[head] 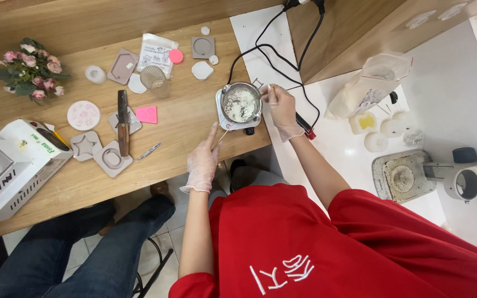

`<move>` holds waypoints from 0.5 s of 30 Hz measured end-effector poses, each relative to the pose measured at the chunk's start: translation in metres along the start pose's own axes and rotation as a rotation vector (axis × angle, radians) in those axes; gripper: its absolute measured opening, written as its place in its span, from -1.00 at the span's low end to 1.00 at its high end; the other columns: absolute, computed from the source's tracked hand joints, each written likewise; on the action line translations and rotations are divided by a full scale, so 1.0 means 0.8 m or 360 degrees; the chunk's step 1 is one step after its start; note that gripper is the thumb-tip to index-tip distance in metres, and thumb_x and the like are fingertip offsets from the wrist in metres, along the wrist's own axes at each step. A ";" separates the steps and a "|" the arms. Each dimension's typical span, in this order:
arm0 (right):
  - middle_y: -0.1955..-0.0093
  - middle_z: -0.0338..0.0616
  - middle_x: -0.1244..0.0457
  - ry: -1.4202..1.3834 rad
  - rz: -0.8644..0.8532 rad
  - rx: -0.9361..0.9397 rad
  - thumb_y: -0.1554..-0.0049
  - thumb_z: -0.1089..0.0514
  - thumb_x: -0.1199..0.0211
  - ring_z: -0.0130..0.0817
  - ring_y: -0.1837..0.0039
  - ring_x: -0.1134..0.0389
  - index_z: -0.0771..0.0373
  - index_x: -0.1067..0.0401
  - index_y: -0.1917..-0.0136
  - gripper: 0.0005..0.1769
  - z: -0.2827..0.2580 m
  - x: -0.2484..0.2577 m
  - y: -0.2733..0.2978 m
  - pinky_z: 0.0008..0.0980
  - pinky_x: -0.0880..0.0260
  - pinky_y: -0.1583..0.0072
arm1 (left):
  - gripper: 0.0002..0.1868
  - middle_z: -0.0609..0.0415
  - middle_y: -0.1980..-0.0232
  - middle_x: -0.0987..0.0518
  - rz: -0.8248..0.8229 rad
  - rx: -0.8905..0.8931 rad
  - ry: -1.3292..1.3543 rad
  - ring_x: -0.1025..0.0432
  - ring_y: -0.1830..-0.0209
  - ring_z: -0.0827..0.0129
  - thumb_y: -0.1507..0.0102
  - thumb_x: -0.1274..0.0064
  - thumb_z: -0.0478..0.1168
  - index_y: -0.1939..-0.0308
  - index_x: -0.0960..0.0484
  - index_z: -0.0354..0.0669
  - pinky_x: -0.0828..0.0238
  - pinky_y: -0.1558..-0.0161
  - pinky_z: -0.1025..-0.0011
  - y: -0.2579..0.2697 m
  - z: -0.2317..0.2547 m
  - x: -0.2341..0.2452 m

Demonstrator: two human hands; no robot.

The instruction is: Preparing and melting wax flakes in a pot on an electric stove for candle making.

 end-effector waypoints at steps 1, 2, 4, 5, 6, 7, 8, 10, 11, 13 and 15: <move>0.20 -0.14 -0.44 0.0005 0.0007 0.0000 -0.35 0.16 -0.09 -0.35 0.20 -0.49 0.19 -0.59 0.03 -0.74 -0.006 -0.003 0.002 -0.40 -0.52 0.06 | -0.38 0.01 -0.03 -0.64 -0.0003 -0.0008 0.0001 -0.55 -0.07 0.03 -0.41 0.20 0.13 -0.53 0.02 0.77 -0.47 -0.12 0.08 0.000 0.002 0.001; 0.20 -0.14 -0.44 0.0046 -0.0047 0.0042 -0.35 0.13 -0.11 -0.30 0.16 -0.50 0.16 -0.60 0.02 -0.76 -0.016 -0.011 0.005 -0.34 -0.52 0.05 | -0.37 0.00 -0.03 -0.64 -0.0008 0.0001 0.0008 -0.54 -0.07 0.02 -0.41 0.19 0.13 -0.53 0.03 0.77 -0.47 -0.13 0.07 0.001 0.003 0.002; 0.19 -0.14 -0.44 0.0086 -0.0096 0.0081 -0.35 0.10 -0.14 -0.25 0.13 -0.51 0.13 -0.60 0.01 -0.77 -0.027 -0.025 0.012 -0.28 -0.52 0.04 | -0.36 -0.01 -0.04 -0.64 -0.0014 0.0006 0.0011 -0.54 -0.07 0.01 -0.41 0.19 0.12 -0.53 0.04 0.77 -0.46 -0.14 0.06 0.003 0.005 0.004; 0.26 -0.23 -0.42 0.0045 -0.0202 0.0026 -0.34 0.07 -0.15 -0.33 0.17 -0.48 0.07 -0.60 0.06 -0.77 -0.025 -0.039 0.017 -0.35 -0.49 0.04 | -0.36 -0.01 -0.04 -0.64 -0.0018 0.0011 0.0015 -0.54 -0.08 0.01 -0.41 0.19 0.12 -0.53 0.05 0.78 -0.46 -0.14 0.07 0.005 0.006 0.006; 0.34 -0.32 -0.41 0.0000 -0.0309 -0.0029 -0.32 0.04 -0.16 -0.42 0.21 -0.45 0.01 -0.61 0.11 -0.76 -0.024 -0.054 0.023 -0.42 -0.46 0.04 | -0.35 -0.01 -0.04 -0.64 -0.0020 0.0018 0.0016 -0.54 -0.08 0.02 -0.41 0.19 0.11 -0.53 0.05 0.78 -0.47 -0.14 0.07 0.006 0.006 0.008; 0.34 -0.32 -0.41 -0.0004 -0.0305 -0.0031 -0.32 0.04 -0.16 -0.42 0.21 -0.45 0.01 -0.61 0.11 -0.76 -0.019 -0.056 0.016 -0.42 -0.46 0.04 | -0.35 -0.01 -0.04 -0.64 -0.0021 0.0016 0.0010 -0.54 -0.08 0.02 -0.41 0.19 0.11 -0.53 0.05 0.78 -0.47 -0.14 0.07 0.004 0.005 0.009; 0.35 -0.28 -0.40 0.0078 -0.0363 0.0031 -0.30 0.02 -0.20 -0.35 0.19 -0.46 0.00 -0.61 0.10 -0.80 -0.018 -0.060 0.011 -0.35 -0.46 0.04 | -0.36 0.00 -0.04 -0.64 -0.0021 0.0018 0.0025 -0.55 -0.08 0.03 -0.42 0.19 0.12 -0.54 0.05 0.77 -0.47 -0.13 0.08 0.005 0.005 0.008; 0.35 -0.24 -0.40 0.0167 -0.0416 0.0084 -0.28 0.01 -0.25 -0.28 0.17 -0.47 -0.01 -0.61 0.09 -0.84 -0.026 -0.060 0.005 -0.29 -0.45 0.04 | -0.37 0.01 -0.03 -0.65 -0.0030 0.0014 0.0040 -0.55 -0.07 0.03 -0.43 0.19 0.12 -0.54 0.04 0.76 -0.47 -0.12 0.08 0.006 0.007 0.008; 0.29 -0.14 -0.41 0.0170 -0.0508 0.0161 -0.29 0.07 -0.22 -0.21 0.15 -0.48 0.07 -0.59 0.04 -0.85 -0.041 -0.063 0.006 -0.23 -0.46 0.02 | -0.37 0.00 -0.06 -0.64 -0.0044 0.0021 0.0046 -0.54 -0.09 0.01 -0.42 0.20 0.12 -0.54 0.04 0.76 -0.46 -0.13 0.07 0.007 0.008 0.008; 0.23 -0.05 -0.42 0.0167 -0.0596 0.0237 -0.30 0.14 -0.19 -0.14 0.12 -0.49 0.16 -0.57 -0.02 -0.85 -0.056 -0.065 -0.001 -0.17 -0.47 -0.01 | -0.37 0.00 -0.08 -0.63 -0.0056 0.0026 0.0044 -0.53 -0.10 -0.01 -0.42 0.21 0.13 -0.53 0.05 0.76 -0.45 -0.14 0.06 0.007 0.007 0.011; 0.12 -0.02 -0.40 0.0248 -0.0760 0.0524 -0.35 0.20 -0.09 0.00 0.02 -0.47 0.20 -0.52 -0.06 -0.82 -0.072 -0.069 -0.004 -0.07 -0.46 -0.10 | -0.37 -0.04 -0.07 -0.62 -0.0055 0.0012 0.0038 -0.52 -0.11 -0.04 -0.43 0.20 0.09 -0.55 0.05 0.73 -0.44 -0.16 0.04 0.005 0.008 0.009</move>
Point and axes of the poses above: each hand's wrist, its own y-axis away from the middle knuckle, its own x-axis out of the back of the hand, z = x × y, the point moved 10 cm from there along -y, towards the middle knuckle
